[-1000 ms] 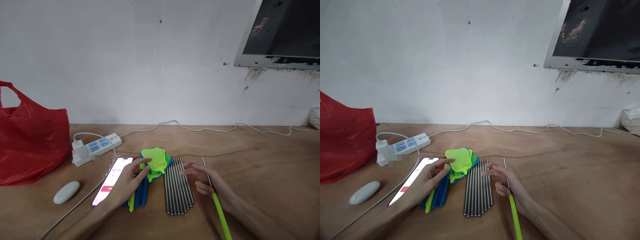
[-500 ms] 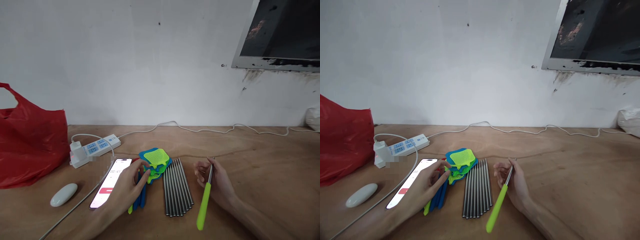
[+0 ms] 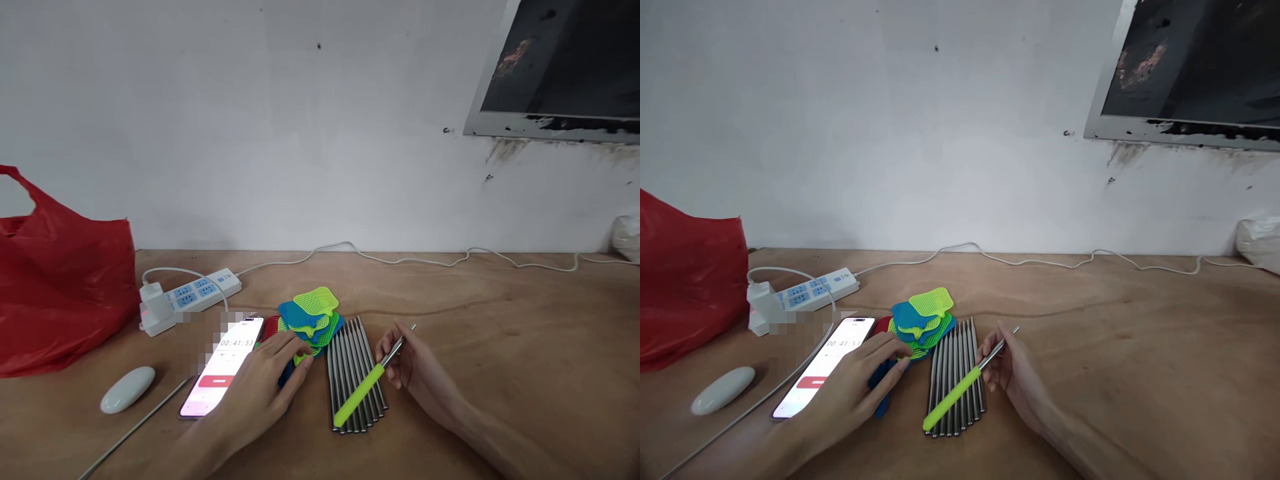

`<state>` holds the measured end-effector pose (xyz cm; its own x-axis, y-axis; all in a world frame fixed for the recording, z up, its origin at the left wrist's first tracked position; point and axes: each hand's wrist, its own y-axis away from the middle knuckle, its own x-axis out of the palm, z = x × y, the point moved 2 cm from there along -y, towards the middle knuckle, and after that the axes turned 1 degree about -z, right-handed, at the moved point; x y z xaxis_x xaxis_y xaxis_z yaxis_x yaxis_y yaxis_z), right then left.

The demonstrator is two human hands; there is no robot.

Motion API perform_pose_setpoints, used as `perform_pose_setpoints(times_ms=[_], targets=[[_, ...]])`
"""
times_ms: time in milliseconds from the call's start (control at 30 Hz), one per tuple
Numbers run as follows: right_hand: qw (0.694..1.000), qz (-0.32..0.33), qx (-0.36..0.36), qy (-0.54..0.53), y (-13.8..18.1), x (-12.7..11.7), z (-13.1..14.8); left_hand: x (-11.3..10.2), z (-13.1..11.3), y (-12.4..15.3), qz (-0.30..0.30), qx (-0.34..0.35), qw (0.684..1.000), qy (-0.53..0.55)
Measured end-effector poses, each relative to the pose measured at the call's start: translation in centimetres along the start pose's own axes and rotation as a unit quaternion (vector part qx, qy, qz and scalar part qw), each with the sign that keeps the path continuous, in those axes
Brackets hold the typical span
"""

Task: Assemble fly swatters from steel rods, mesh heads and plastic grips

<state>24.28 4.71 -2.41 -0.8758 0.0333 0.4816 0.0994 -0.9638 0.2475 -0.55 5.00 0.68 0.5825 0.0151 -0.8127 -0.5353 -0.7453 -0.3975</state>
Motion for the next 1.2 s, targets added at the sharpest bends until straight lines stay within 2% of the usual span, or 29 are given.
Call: perform_pose_setpoints(times_ms=[267,433,733,933,1200], targets=[[0.998,0.043,-0.043,0.032,0.7,0.6,0.0,0.6,-1.3,0.6,0.088,0.023,0.994,0.052],[0.994,0.085,-0.047,0.056,1.0,0.9,0.0,1.1,-1.0,0.6,0.09,0.026,0.995,0.025],[0.989,0.094,-0.088,0.069,0.9,0.9,-0.2,1.2,-0.9,0.9,0.113,0.019,0.993,0.02],[0.99,0.082,-0.105,0.054,0.9,1.1,-0.5,1.4,-1.0,1.1,0.129,-0.035,0.988,0.077],[0.987,0.085,-0.132,0.038,1.2,1.5,-0.5,0.7,-1.7,0.7,0.137,-0.107,0.975,0.141]])
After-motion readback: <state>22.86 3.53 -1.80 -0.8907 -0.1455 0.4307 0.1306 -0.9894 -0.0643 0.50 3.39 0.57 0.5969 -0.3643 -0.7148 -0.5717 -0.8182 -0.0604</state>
